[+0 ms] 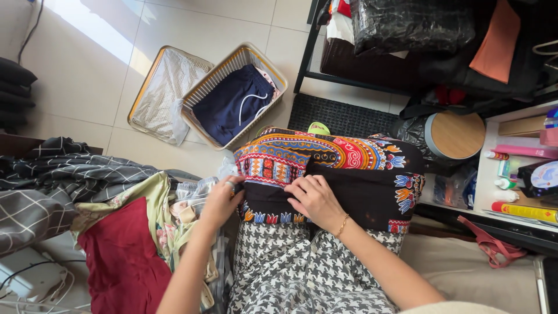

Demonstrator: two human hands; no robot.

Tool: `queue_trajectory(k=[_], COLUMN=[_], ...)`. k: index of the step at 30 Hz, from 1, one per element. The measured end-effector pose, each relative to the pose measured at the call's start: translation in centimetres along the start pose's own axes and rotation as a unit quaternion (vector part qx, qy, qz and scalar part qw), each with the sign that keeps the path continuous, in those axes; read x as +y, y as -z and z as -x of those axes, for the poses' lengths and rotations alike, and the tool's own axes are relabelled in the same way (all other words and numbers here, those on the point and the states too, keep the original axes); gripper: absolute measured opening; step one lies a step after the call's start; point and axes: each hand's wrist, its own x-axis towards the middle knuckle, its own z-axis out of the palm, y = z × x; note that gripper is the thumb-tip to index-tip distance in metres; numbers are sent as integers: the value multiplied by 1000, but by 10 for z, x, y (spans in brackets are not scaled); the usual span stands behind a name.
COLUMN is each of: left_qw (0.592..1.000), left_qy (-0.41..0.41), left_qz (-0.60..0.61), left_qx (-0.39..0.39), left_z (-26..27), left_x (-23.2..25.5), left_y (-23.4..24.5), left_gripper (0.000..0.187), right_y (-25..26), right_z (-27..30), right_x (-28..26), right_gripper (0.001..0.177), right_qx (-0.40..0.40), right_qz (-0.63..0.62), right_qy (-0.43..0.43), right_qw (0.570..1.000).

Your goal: The person folds a navy blue pair of shorts, a patterned black top, and a red top by hand, placing each folded item into a plastic basket. The person handles each garment individually, smoothing and aligning edges before folding.

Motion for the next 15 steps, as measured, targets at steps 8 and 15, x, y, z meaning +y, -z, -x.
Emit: queue_trajectory(k=[8, 15], left_qw=[985, 992], left_qy=[156, 107], left_qz=[-2, 55], left_qx=[68, -40], left_z=[-1, -21], left_x=[19, -51], left_y=[15, 7], left_gripper=[18, 23], right_y=[-12, 82], right_z=[26, 1], right_x=[12, 49], right_gripper=[25, 21], right_qx=[-10, 61], right_qz=[17, 142], right_qy=[-17, -11], right_qw=[1000, 988])
